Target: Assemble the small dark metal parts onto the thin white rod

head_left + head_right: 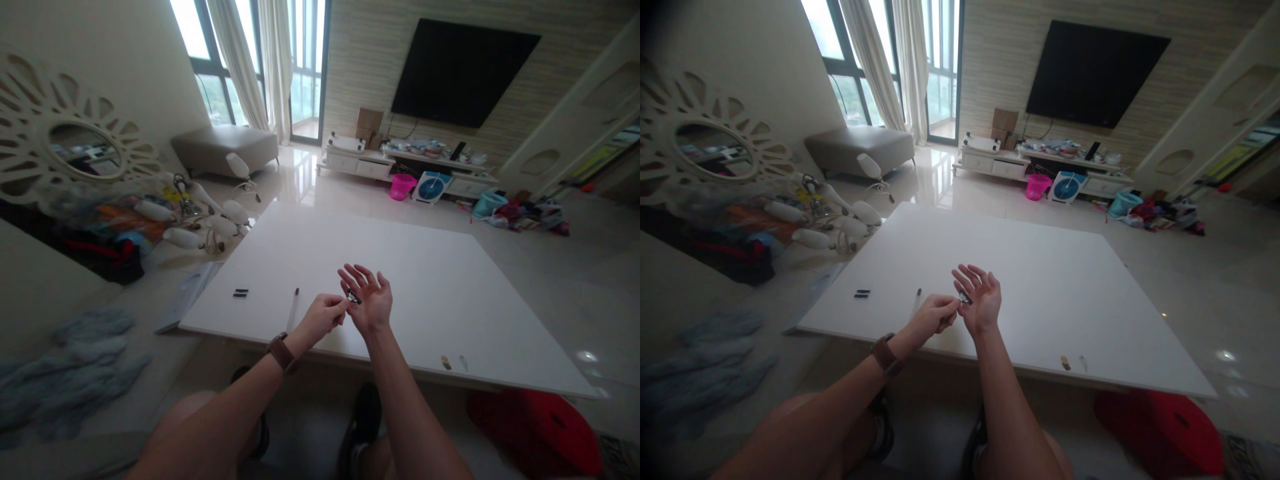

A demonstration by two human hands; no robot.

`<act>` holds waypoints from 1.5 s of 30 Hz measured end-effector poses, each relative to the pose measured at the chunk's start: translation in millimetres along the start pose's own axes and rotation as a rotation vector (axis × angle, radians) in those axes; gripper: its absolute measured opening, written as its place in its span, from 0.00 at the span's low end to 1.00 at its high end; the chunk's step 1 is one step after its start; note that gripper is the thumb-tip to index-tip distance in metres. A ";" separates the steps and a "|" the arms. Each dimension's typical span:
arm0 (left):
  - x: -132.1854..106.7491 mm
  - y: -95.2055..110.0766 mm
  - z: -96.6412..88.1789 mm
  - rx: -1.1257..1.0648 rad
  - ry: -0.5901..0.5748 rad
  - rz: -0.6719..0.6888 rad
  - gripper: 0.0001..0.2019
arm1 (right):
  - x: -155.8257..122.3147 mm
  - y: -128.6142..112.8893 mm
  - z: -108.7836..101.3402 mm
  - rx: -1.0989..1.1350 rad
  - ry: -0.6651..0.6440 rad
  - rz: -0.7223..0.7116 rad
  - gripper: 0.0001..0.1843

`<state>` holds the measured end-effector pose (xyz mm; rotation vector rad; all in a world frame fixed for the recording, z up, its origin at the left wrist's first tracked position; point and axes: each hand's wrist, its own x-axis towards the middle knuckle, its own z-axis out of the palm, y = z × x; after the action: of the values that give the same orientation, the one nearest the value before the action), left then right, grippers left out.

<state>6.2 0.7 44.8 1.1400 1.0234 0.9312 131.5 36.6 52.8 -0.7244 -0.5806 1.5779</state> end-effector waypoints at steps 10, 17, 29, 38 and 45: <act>0.0 1.3 -1.1 -0.035 0.036 0.001 0.21 | 0.2 2.1 0.3 -0.019 0.008 0.039 0.20; -0.1 3.5 -2.7 -0.161 0.087 0.007 0.17 | 1.0 5.8 -0.1 -0.028 0.016 0.027 0.17; 5.5 -4.7 -4.8 -0.156 0.150 -0.006 0.19 | 6.1 18.1 -2.9 -0.052 0.041 0.100 0.10; 10.6 -2.2 -11.3 -0.155 0.249 -0.016 0.19 | 15.2 28.0 -15.0 -0.024 0.165 0.065 0.02; 29.1 -5.5 -65.9 0.026 0.392 -0.036 0.13 | 16.4 24.9 -17.7 -0.042 0.368 -0.029 0.12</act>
<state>-48.7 44.4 27.8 0.9754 1.3696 1.1417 126.7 48.9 20.7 -1.0057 -0.3508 1.3644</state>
